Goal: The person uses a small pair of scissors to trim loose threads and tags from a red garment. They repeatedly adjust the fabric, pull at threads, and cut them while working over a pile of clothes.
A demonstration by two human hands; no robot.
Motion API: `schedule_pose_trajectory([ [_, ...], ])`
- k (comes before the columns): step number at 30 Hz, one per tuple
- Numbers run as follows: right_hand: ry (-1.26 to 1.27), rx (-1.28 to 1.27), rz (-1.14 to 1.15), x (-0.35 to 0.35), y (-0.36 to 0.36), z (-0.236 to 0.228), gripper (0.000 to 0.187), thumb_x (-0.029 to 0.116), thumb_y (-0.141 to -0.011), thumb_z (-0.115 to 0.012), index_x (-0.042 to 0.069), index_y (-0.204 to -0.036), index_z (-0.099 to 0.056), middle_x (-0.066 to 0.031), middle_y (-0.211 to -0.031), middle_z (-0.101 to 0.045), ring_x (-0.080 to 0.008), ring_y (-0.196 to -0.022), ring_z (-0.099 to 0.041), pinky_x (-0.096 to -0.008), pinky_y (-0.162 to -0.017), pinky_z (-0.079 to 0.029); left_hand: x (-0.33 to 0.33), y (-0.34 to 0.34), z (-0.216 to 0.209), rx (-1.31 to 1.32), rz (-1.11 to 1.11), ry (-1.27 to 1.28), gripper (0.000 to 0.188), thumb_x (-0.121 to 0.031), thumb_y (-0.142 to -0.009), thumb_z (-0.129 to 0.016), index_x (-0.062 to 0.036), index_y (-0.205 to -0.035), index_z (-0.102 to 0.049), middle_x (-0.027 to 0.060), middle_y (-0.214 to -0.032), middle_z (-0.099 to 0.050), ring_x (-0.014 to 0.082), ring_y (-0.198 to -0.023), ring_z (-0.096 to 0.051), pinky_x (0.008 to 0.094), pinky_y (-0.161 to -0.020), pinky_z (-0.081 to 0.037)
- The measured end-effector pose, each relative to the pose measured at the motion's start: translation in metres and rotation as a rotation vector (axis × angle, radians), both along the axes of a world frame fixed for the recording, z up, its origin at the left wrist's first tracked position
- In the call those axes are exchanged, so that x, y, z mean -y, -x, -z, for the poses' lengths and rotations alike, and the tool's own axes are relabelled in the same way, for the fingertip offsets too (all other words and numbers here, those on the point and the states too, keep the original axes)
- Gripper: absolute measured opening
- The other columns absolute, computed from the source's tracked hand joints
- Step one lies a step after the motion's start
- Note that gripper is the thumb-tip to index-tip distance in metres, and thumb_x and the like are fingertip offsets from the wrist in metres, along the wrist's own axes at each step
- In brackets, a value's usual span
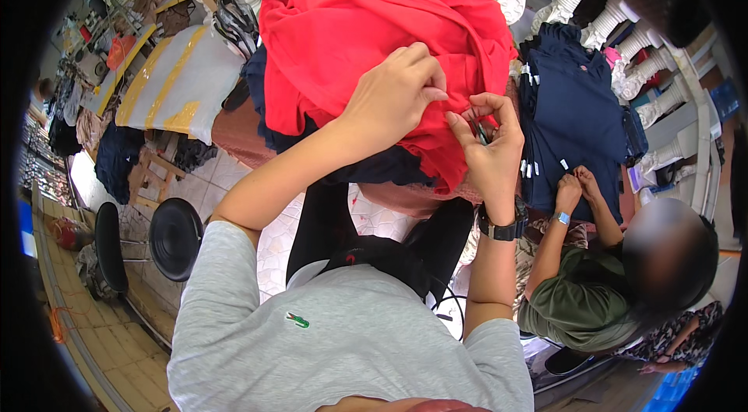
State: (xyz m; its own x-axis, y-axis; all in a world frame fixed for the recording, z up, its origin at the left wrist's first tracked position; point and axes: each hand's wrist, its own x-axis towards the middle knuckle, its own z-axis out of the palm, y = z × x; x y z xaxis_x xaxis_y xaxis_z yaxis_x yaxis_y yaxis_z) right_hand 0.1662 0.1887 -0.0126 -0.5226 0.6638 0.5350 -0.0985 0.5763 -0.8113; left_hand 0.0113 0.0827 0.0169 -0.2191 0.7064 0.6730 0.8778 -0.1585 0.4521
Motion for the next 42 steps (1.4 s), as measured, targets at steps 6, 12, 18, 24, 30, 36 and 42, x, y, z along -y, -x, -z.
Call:
schedule_pose_trajectory([
  [6,-0.063,-0.016,-0.070,0.006,-0.004,-0.015,0.028,0.009,-0.086,-0.079,0.000,-0.107,-0.063,-0.0084,-0.084,-0.065,-0.0120,-0.078,-0.064,-0.0282,-0.064,-0.051,0.013,0.009,-0.007,0.516,0.169,0.055,0.009,-0.009,-0.100,-0.062,-0.0005,-0.100,-0.058,0.0025,-0.090,-0.063,0.0070,-0.084,-0.058,0.0261,-0.076,-0.049],
  [12,-0.488,0.131,0.004,0.009,-0.005,-0.036,0.023,0.020,-0.090,-0.075,0.004,-0.103,-0.065,-0.0114,-0.085,-0.068,-0.0264,-0.075,-0.070,-0.0354,-0.063,-0.052,0.013,0.005,-0.009,0.573,0.192,0.002,0.013,-0.011,-0.100,-0.064,-0.0021,-0.105,-0.056,0.0019,-0.093,-0.064,0.0059,-0.085,-0.059,0.0230,-0.077,-0.049],
  [18,-0.734,0.224,0.112,0.015,0.002,-0.051,0.013,0.021,-0.089,-0.073,0.010,-0.093,-0.067,-0.0053,-0.078,-0.063,-0.0279,-0.064,-0.065,-0.0384,-0.054,-0.047,0.009,0.010,-0.007,0.624,0.236,-0.049,0.017,-0.008,-0.098,-0.066,-0.0022,-0.109,-0.055,0.0027,-0.099,-0.064,0.0072,-0.089,-0.062,0.0239,-0.081,-0.053],
  [24,-0.825,0.249,0.152,0.017,0.005,-0.054,0.009,0.020,-0.089,-0.072,0.012,-0.089,-0.067,-0.0050,-0.075,-0.060,-0.0265,-0.062,-0.064,-0.0377,-0.051,-0.045,0.009,0.012,-0.007,0.655,0.270,-0.060,0.019,-0.007,-0.098,-0.067,-0.0016,-0.111,-0.054,0.0037,-0.100,-0.064,0.0079,-0.092,-0.063,0.0245,-0.082,-0.055],
  [30,-0.847,0.280,0.188,0.018,0.006,-0.052,0.009,0.020,-0.088,-0.071,0.012,-0.089,-0.066,-0.0055,-0.074,-0.059,-0.0266,-0.062,-0.063,-0.0382,-0.051,-0.044,0.009,0.012,-0.007,0.703,0.307,-0.065,0.020,-0.006,-0.097,-0.068,-0.0026,-0.111,-0.054,0.0033,-0.099,-0.064,0.0075,-0.091,-0.063,0.0240,-0.082,-0.054],
  [36,-0.795,0.250,0.196,0.019,0.002,-0.053,0.010,0.020,-0.089,-0.072,0.012,-0.089,-0.065,-0.0063,-0.073,-0.058,-0.0274,-0.062,-0.063,-0.0387,-0.052,-0.044,0.011,0.014,-0.009,0.725,0.326,-0.088,0.021,-0.007,-0.096,-0.070,-0.0042,-0.111,-0.055,0.0031,-0.098,-0.065,0.0080,-0.090,-0.063,0.0246,-0.080,-0.053],
  [42,-0.777,0.203,0.167,0.019,0.005,-0.053,0.009,0.020,-0.089,-0.072,0.012,-0.089,-0.067,-0.0057,-0.075,-0.060,-0.0269,-0.063,-0.064,-0.0379,-0.052,-0.045,0.012,0.014,-0.011,0.729,0.333,-0.099,0.023,-0.007,-0.095,-0.071,-0.0047,-0.111,-0.055,0.0030,-0.098,-0.066,0.0082,-0.089,-0.063,0.0247,-0.080,-0.053],
])
